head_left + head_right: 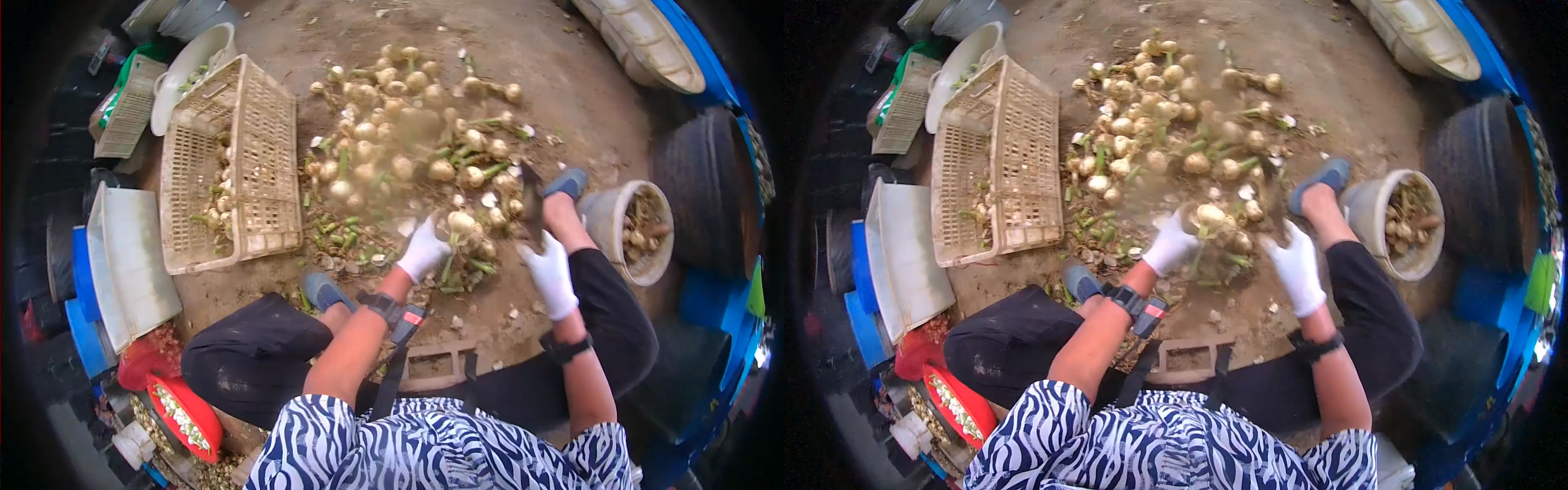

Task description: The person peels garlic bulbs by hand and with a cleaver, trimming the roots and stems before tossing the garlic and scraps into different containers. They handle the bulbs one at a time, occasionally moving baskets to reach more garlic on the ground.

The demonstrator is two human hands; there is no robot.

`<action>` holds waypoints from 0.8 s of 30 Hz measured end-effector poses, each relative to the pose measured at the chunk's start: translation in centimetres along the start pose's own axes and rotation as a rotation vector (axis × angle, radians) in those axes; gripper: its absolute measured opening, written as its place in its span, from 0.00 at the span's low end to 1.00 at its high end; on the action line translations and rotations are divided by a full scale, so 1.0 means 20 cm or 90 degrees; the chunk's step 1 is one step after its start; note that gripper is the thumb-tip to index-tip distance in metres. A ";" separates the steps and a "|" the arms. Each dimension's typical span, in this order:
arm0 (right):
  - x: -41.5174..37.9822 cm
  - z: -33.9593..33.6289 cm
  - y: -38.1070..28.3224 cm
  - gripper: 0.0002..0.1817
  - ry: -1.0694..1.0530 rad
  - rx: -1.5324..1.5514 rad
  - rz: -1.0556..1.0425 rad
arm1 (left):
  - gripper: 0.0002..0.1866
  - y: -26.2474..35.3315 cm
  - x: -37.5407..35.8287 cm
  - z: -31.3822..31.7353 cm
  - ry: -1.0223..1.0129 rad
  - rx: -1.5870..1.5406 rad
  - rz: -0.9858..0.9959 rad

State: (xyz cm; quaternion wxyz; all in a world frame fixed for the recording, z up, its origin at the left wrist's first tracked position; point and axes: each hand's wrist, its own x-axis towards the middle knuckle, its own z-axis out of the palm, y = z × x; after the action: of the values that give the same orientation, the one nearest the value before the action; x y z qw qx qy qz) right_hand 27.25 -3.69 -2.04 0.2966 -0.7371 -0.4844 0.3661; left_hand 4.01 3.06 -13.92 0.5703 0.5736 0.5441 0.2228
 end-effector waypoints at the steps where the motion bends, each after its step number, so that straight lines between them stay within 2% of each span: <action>1: 0.02 0.07 0.10 0.21 -0.026 0.081 0.006 | 0.43 0.02 -0.03 0.04 -0.077 -0.138 -0.032; 2: 0.02 0.11 0.18 0.20 -0.048 0.160 0.011 | 0.44 0.15 -0.07 0.03 -0.109 -0.196 -0.009; 4: -0.05 0.10 -0.03 0.18 -0.080 0.358 0.138 | 0.43 0.44 -0.20 -0.03 -0.149 -0.122 0.015; 6: -0.12 0.10 -0.09 0.17 -0.071 0.507 0.133 | 0.42 0.49 -0.25 -0.02 -0.140 -0.103 0.085; 7: -0.12 0.13 -0.10 0.14 -0.013 0.441 0.059 | 0.41 0.50 -0.29 -0.03 -0.120 -0.079 0.137; 10: -0.23 0.09 -0.25 0.16 -0.044 0.442 0.039 | 0.40 0.58 -0.41 -0.06 -0.082 -0.181 0.157; 12: -0.29 0.08 -0.30 0.14 -0.043 0.401 0.022 | 0.38 0.59 -0.44 -0.09 -0.045 -0.170 0.113; 14: -0.31 0.08 -0.30 0.14 -0.003 0.176 -0.121 | 0.35 0.60 -0.49 -0.14 -0.070 -0.176 0.107; 15: -0.34 0.05 -0.37 0.15 -0.009 0.162 -0.170 | 0.32 0.62 -0.52 -0.14 -0.030 -0.168 0.122; 16: -0.34 0.05 -0.35 0.14 -0.001 0.013 -0.200 | 0.32 0.63 -0.55 -0.17 -0.025 -0.167 0.121; 18: -0.41 -0.02 -0.42 0.18 -0.021 -0.217 -0.353 | 0.31 0.64 -0.57 -0.20 -0.101 -0.148 0.095; 19: -0.44 -0.03 -0.44 0.18 -0.022 -0.217 -0.351 | 0.31 0.63 -0.58 -0.20 -0.127 -0.142 0.086; 22: -0.50 -0.01 -0.48 0.21 -0.055 -0.298 -0.382 | 0.31 0.57 -0.60 -0.20 0.040 0.032 0.361; 23: -0.50 -0.02 -0.49 0.20 -0.073 -0.325 -0.378 | 0.36 0.55 -0.60 -0.22 0.011 0.042 0.297; 24: -0.51 -0.02 -0.50 0.20 -0.088 -0.353 -0.373 | 0.36 0.56 -0.61 -0.22 0.012 0.043 0.292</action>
State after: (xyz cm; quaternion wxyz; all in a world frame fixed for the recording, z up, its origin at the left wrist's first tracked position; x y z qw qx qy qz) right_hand 19.98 -9.62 8.58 0.1450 -0.5939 -0.7728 0.1702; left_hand 0.50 -3.13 1.67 0.4798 0.6993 0.4118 0.3335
